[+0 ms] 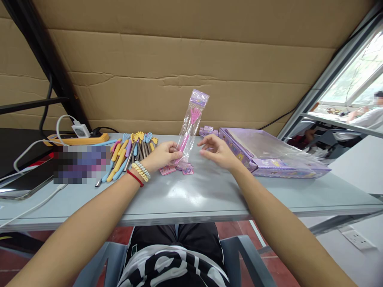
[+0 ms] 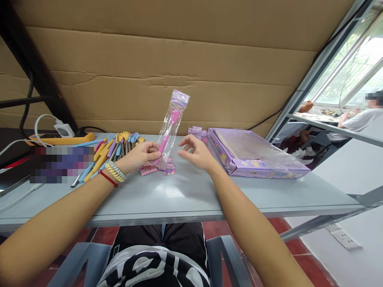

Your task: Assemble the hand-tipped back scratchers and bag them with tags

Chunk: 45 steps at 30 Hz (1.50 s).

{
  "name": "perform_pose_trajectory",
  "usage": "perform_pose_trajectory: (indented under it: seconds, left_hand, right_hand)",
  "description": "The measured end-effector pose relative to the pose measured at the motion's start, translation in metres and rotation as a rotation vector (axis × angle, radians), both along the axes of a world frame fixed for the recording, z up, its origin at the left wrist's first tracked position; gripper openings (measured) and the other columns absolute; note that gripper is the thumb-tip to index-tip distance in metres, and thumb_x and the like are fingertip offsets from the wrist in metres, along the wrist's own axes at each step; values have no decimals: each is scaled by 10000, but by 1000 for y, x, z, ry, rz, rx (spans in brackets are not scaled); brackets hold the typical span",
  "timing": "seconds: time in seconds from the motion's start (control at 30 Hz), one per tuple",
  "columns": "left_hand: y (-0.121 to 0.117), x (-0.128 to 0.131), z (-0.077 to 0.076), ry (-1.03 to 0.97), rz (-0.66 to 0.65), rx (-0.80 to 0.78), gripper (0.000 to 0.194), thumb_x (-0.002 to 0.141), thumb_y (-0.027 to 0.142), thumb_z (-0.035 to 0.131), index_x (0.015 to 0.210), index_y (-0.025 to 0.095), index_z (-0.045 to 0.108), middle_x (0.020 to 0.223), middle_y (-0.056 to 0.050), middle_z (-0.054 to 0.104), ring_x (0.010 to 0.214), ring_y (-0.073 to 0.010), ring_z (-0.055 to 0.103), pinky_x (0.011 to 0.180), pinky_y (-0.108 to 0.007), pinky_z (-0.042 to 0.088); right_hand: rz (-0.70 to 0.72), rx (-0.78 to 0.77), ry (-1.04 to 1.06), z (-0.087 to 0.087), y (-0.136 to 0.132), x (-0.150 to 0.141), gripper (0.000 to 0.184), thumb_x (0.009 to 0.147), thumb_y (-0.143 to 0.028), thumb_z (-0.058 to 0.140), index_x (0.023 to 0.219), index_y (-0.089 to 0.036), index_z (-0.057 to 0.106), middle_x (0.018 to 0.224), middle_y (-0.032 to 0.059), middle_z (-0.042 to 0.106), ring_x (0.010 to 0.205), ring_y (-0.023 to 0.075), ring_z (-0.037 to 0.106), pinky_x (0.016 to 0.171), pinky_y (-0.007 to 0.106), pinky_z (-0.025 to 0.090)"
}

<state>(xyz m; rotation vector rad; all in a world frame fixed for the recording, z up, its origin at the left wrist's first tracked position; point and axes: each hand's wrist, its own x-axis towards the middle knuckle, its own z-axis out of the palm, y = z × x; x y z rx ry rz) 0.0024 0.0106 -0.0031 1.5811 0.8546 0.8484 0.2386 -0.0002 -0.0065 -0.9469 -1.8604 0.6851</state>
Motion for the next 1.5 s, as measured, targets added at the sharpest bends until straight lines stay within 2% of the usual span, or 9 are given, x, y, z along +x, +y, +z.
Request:
perform_pose_trajectory:
  seconds: [0.13, 0.23, 0.4, 0.57, 0.77, 0.93, 1.23, 1.33, 1.5]
  left_hand:
    - [0, 2, -4, -33, 11, -27, 225, 766, 227, 697, 860, 143, 510, 677, 12, 559, 588, -106, 553, 547, -229, 476]
    - [0, 3, -6, 26, -23, 14, 206, 796, 247, 674, 872, 143, 513, 649, 26, 540, 539, -93, 517, 493, -209, 428]
    - [-4, 7, -9, 177, -1, 169, 195, 815, 283, 659, 885, 138, 547, 673, -1, 606, 567, -118, 558, 497, -220, 417]
    - [-10, 13, -17, 354, 88, 595, 113, 830, 244, 643, 849, 153, 579, 723, -18, 668, 649, -137, 615, 600, -241, 451]
    - [-16, 17, -20, 547, 148, 884, 145, 869, 284, 623, 809, 163, 568, 682, -17, 626, 602, -155, 560, 565, -271, 352]
    - [-20, 18, -18, 617, 138, 901, 265, 887, 412, 611, 833, 155, 572, 721, -41, 623, 638, -183, 560, 590, -291, 355]
    - [-23, 17, -17, 532, 34, 986, 484, 923, 596, 458, 976, 143, 620, 835, -71, 589, 741, -201, 534, 687, -316, 397]
    - [-21, 15, -17, 494, -53, 963, 594, 899, 654, 451, 1133, 133, 611, 994, -113, 590, 846, -224, 556, 777, -340, 435]
    - [-22, 13, -15, 483, -200, 880, 864, 838, 727, 484, 1444, 119, 391, 1344, -179, 472, 1098, -286, 543, 973, -404, 428]
  right_hand:
    - [231, -100, -130, -5, -8, -15, 433, 763, -429, 700, 1053, -146, 547, 1152, 109, 570, 811, 114, 587, 630, 221, 472]
    - [278, -125, -172, -6, -10, -22, 434, 789, -405, 674, 1110, -128, 584, 1106, 105, 607, 775, 112, 587, 649, 235, 474]
    - [191, -213, -133, -6, -11, -26, 436, 785, -480, 676, 993, -99, 636, 884, 75, 643, 691, 109, 563, 600, 224, 454]
    - [34, -262, -111, -8, -12, -34, 609, 774, -699, 577, 753, -93, 638, 655, 54, 592, 532, 92, 499, 482, 212, 373]
    - [-145, -202, -46, -8, -15, -44, 703, 687, -807, 568, 609, -109, 572, 517, 34, 536, 427, 84, 463, 435, 213, 332]
    - [-171, -186, -3, -9, -16, -48, 700, 645, -826, 583, 576, -133, 515, 469, 22, 507, 416, 75, 425, 419, 208, 302]
    - [-124, -198, 113, -13, -10, -46, 588, 747, -717, 576, 590, -153, 522, 475, 19, 492, 395, 91, 424, 372, 223, 309]
    - [-134, -227, 140, -14, -8, -45, 495, 740, -625, 590, 579, -167, 488, 472, 4, 476, 368, 92, 407, 351, 229, 294]
    - [-241, -103, 49, -5, -7, -38, 318, 748, -379, 463, 508, -171, 446, 445, -1, 453, 415, 87, 412, 438, 216, 314]
